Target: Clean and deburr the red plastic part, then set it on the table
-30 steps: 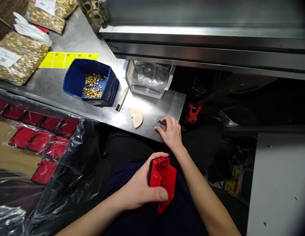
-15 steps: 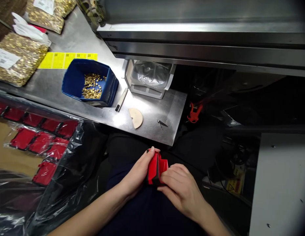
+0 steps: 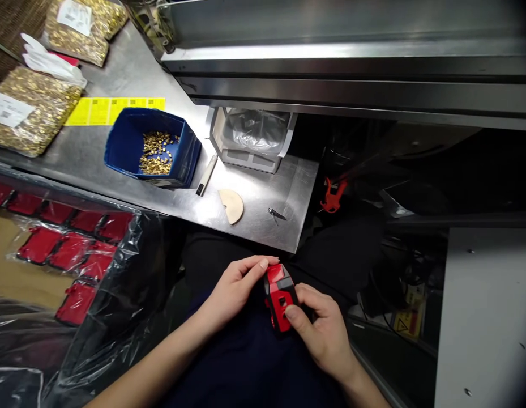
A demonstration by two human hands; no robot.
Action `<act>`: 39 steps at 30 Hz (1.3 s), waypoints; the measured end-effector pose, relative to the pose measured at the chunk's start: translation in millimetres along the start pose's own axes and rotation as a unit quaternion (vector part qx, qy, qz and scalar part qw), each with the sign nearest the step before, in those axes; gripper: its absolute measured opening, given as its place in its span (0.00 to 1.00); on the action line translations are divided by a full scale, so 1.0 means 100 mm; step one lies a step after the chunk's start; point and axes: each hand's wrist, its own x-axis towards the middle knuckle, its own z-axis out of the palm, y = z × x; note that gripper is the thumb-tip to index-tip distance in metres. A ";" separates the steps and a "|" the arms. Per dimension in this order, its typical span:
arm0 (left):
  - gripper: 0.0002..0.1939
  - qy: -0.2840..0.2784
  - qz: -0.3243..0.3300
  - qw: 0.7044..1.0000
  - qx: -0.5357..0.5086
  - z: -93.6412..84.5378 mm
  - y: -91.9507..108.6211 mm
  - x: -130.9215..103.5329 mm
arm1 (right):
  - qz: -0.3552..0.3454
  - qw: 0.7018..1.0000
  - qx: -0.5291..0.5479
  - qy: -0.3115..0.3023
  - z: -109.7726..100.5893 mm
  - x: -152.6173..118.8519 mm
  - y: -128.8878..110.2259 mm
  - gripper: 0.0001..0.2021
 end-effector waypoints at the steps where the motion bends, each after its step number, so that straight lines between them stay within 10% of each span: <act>1: 0.16 0.002 0.005 1.000 0.003 0.00 0.01 -0.01 | 0.002 1.000 -0.001 0.001 0.00 0.00 0.00 0.16; 11: 0.16 -0.085 0.081 0.993 0.011 -0.04 0.09 -0.12 | -0.008 1.000 -0.012 0.016 0.04 0.02 0.05 0.15; 22: 0.30 -0.022 0.069 0.997 -0.021 0.07 0.01 -0.09 | -0.001 0.999 -0.035 0.031 0.10 -0.07 0.13 0.14; 25: 0.19 -0.056 0.103 0.993 0.014 0.02 -0.02 -0.13 | -0.011 0.999 -0.022 0.026 0.10 -0.08 0.14 0.12; 31: 0.49 -0.053 0.095 0.993 -0.048 0.04 -0.10 -0.22 | -0.070 0.997 -0.008 0.010 0.07 -0.08 0.16 0.12; 39: 0.56 -0.022 0.176 0.983 0.053 0.12 -0.10 -0.39 | -0.141 0.990 -0.008 0.006 0.04 -0.11 0.23 0.10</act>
